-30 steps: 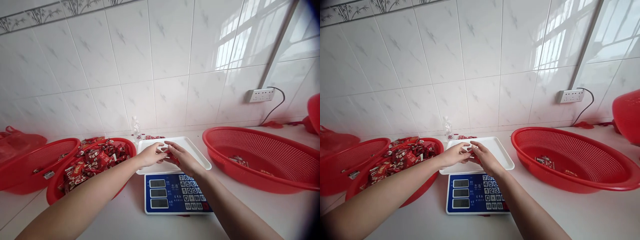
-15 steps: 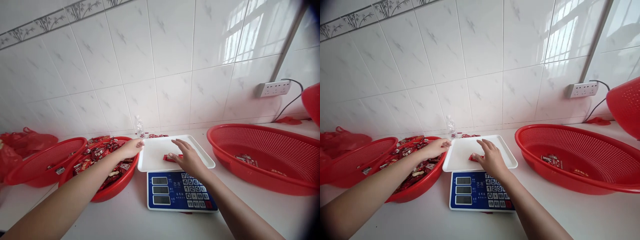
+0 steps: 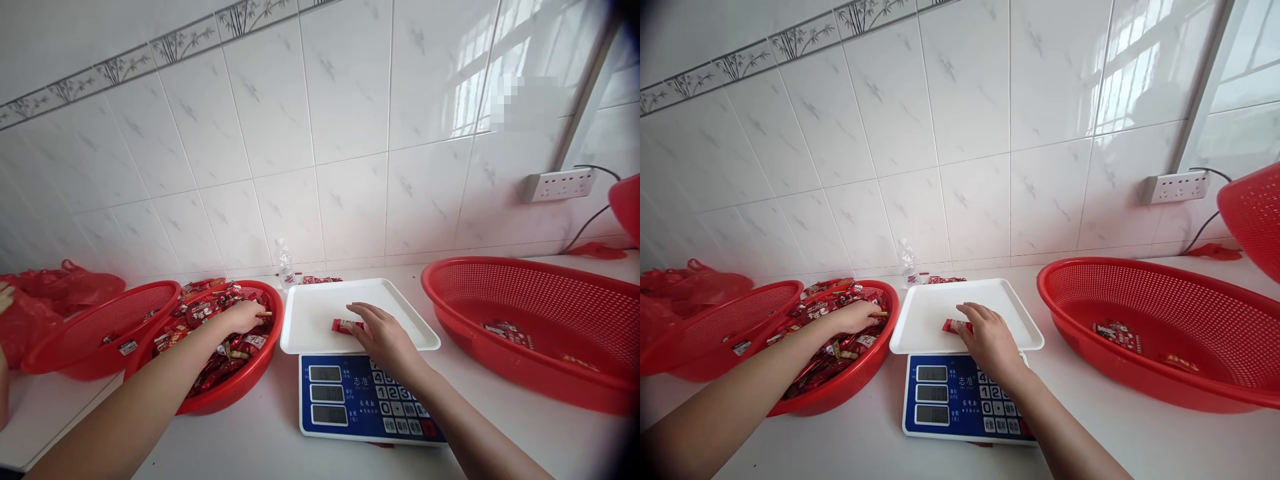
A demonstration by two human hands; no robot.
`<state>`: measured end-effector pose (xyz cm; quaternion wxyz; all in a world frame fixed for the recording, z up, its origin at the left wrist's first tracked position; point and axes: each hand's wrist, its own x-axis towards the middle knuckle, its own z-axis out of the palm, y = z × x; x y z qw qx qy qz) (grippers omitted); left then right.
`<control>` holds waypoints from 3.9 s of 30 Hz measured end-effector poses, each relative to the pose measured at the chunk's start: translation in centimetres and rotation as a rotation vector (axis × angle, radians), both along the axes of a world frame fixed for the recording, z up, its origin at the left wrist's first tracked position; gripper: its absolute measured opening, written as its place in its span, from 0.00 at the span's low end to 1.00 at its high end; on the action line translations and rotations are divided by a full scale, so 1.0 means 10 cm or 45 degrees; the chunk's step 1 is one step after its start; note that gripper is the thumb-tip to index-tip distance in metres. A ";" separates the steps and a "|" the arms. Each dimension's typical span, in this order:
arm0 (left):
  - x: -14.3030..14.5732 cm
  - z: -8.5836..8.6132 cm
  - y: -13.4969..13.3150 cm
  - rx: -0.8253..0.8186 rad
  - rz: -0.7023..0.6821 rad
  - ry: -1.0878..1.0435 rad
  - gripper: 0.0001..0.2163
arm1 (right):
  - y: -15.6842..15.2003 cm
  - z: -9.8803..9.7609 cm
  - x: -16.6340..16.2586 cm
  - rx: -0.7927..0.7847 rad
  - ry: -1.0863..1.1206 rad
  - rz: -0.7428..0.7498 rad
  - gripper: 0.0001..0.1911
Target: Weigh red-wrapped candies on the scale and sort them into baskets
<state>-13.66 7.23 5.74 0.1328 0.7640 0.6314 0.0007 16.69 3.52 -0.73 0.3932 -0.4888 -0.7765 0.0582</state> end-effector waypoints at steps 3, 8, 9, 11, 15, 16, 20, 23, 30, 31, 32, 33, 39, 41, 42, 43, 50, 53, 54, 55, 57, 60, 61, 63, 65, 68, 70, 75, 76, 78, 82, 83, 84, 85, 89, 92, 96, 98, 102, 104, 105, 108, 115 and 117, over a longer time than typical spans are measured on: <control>-0.01 0.24 -0.02 0.050 -0.034 -0.058 0.08 | -0.01 0.05 0.03 -0.068 0.048 -0.023 0.18; 0.13 0.51 -0.09 0.021 -0.012 -0.324 0.13 | -0.02 0.10 0.09 -0.150 0.047 -0.093 0.19; 0.21 0.50 -0.10 -0.013 -0.014 -0.429 0.14 | -0.02 0.10 0.10 -0.161 0.036 -0.096 0.20; 0.40 0.42 -0.12 -0.088 -0.053 -0.621 0.16 | -0.02 0.10 0.11 -0.173 0.002 -0.075 0.20; 0.82 0.14 -0.13 -0.154 -0.152 -0.661 0.16 | -0.03 0.12 0.12 -0.179 -0.119 0.084 0.16; 0.90 0.07 -0.13 -0.128 -0.176 -0.625 0.16 | -0.03 0.12 0.13 -0.188 -0.151 0.118 0.16; 1.09 -0.15 -0.07 0.103 -0.174 -0.468 0.21 | -0.01 0.11 0.15 -0.223 -0.200 0.107 0.14; 1.14 -0.22 -0.03 0.236 -0.164 -0.412 0.26 | 0.03 0.08 0.17 -0.225 -0.193 0.028 0.15; 1.27 -0.24 -0.17 0.119 -0.305 -0.484 0.15 | 0.03 0.05 0.14 -0.179 -0.178 0.092 0.15; 1.27 -0.23 -0.19 0.088 -0.330 -0.522 0.15 | 0.03 0.05 0.14 -0.164 -0.172 0.127 0.15; 1.26 -0.23 -0.21 0.067 -0.354 -0.557 0.15 | 0.02 0.05 0.13 -0.145 -0.164 0.156 0.15; 1.23 -0.21 -0.21 0.068 -0.364 -0.582 0.15 | 0.02 0.04 0.13 -0.124 -0.155 0.174 0.14; 0.58 -0.03 0.02 0.292 0.001 -0.461 0.11 | 0.06 0.01 0.16 -0.065 -0.136 0.064 0.17; 0.27 0.01 0.08 0.306 0.120 -0.388 0.11 | 0.07 -0.01 0.17 -0.052 -0.131 0.052 0.17; 0.14 0.02 0.09 0.285 0.162 -0.343 0.10 | 0.08 -0.01 0.17 -0.043 -0.126 0.051 0.17; 0.03 0.02 0.09 0.244 0.189 -0.294 0.10 | 0.08 -0.02 0.17 -0.036 -0.122 0.051 0.17; -0.08 -0.22 0.05 -0.061 0.142 0.003 0.15 | 0.06 0.00 0.16 -0.067 -0.109 0.038 0.18; 0.01 -0.31 0.11 -0.046 0.130 0.059 0.19 | 0.04 0.03 0.17 -0.082 -0.099 0.027 0.18; 0.03 -0.33 0.13 -0.025 0.119 0.065 0.18 | 0.04 0.04 0.17 -0.085 -0.094 0.023 0.17; 0.05 -0.34 0.14 0.002 0.105 0.065 0.17 | 0.04 0.05 0.18 -0.089 -0.087 0.018 0.17; 0.05 -0.35 0.15 0.057 0.073 0.047 0.11 | 0.03 0.07 0.19 -0.102 -0.076 -0.003 0.17; 0.01 -0.30 0.16 0.146 0.056 0.011 0.05 | 0.03 0.11 0.20 -0.127 -0.068 -0.040 0.16; -0.01 -0.26 0.16 0.184 0.061 -0.003 0.03 | 0.02 0.12 0.21 -0.133 -0.066 -0.047 0.16; -0.05 -0.15 0.18 0.274 0.086 -0.032 0.02 | 0.02 0.13 0.21 -0.145 -0.061 -0.050 0.16; -0.08 0.00 0.19 0.370 0.121 -0.064 0.05 | 0.01 0.14 0.21 -0.154 -0.051 -0.046 0.16; -0.04 0.24 0.20 0.515 0.148 -0.127 0.07 | 0.01 0.14 0.20 -0.163 -0.034 -0.035 0.16; 0.05 0.38 0.20 0.588 0.122 -0.179 0.09 | 0.01 0.13 0.20 -0.163 -0.022 -0.031 0.16; 0.45 0.47 0.15 0.590 -0.099 -0.294 0.10 | 0.01 0.13 0.21 -0.147 0.006 -0.035 0.16; 0.55 0.45 0.13 0.566 -0.165 -0.311 0.10 | 0.01 0.13 0.22 -0.142 0.012 -0.038 0.15; 0.74 0.40 0.10 0.490 -0.306 -0.332 0.09 | 0.01 0.13 0.22 -0.136 0.025 -0.047 0.15; 1.05 0.31 0.04 0.320 -0.519 -0.315 0.09 | 0.02 0.14 0.24 -0.129 0.056 -0.068 0.15; 1.09 0.30 0.03 0.304 -0.532 -0.310 0.09 | 0.02 0.15 0.25 -0.129 0.067 -0.077 0.15; 1.12 0.30 0.03 0.309 -0.528 -0.312 0.08 | 0.02 0.15 0.25 -0.131 0.077 -0.086 0.15; 1.14 0.31 0.03 0.337 -0.507 -0.322 0.08 | 0.02 0.16 0.26 -0.134 0.087 -0.094 0.15; 1.18 0.39 0.02 0.589 -0.367 -0.524 0.11 | 0.02 0.18 0.27 -0.172 0.112 -0.084 0.16; 1.25 0.50 -0.04 0.726 -0.209 -1.005 0.14 | 0.01 0.19 0.26 -0.217 0.132 -0.029 0.15; 1.38 0.62 -0.21 0.544 0.111 -1.875 0.12 | -0.07 0.21 0.18 -0.234 0.199 0.075 0.16; 1.44 0.60 -0.30 0.330 0.213 -2.207 0.11 | -0.14 0.21 0.11 -0.267 0.332 0.240 0.20; 1.57 0.40 -0.41 0.079 0.277 -2.541 0.11 | -0.28 0.17 -0.05 -0.426 0.714 0.762 0.33; 1.64 0.25 -0.42 0.082 0.338 -2.587 0.12 | -0.32 0.14 -0.11 -0.392 0.749 0.790 0.33; 1.68 0.17 -0.42 0.097 0.381 -2.577 0.13 | -0.33 0.13 -0.13 -0.351 0.747 0.749 0.31; 1.81 -0.03 -0.43 0.220 0.482 -2.487 0.17 | -0.32 0.10 -0.16 -0.280 0.773 0.599 0.27; 1.96 -0.25 -0.47 0.630 0.286 -2.229 0.14 | -0.20 0.09 -0.15 -0.309 1.075 0.497 0.18; 1.86 -0.23 -0.42 0.694 0.250 -2.086 0.14 | -0.16 0.13 -0.09 -0.290 1.202 0.418 0.18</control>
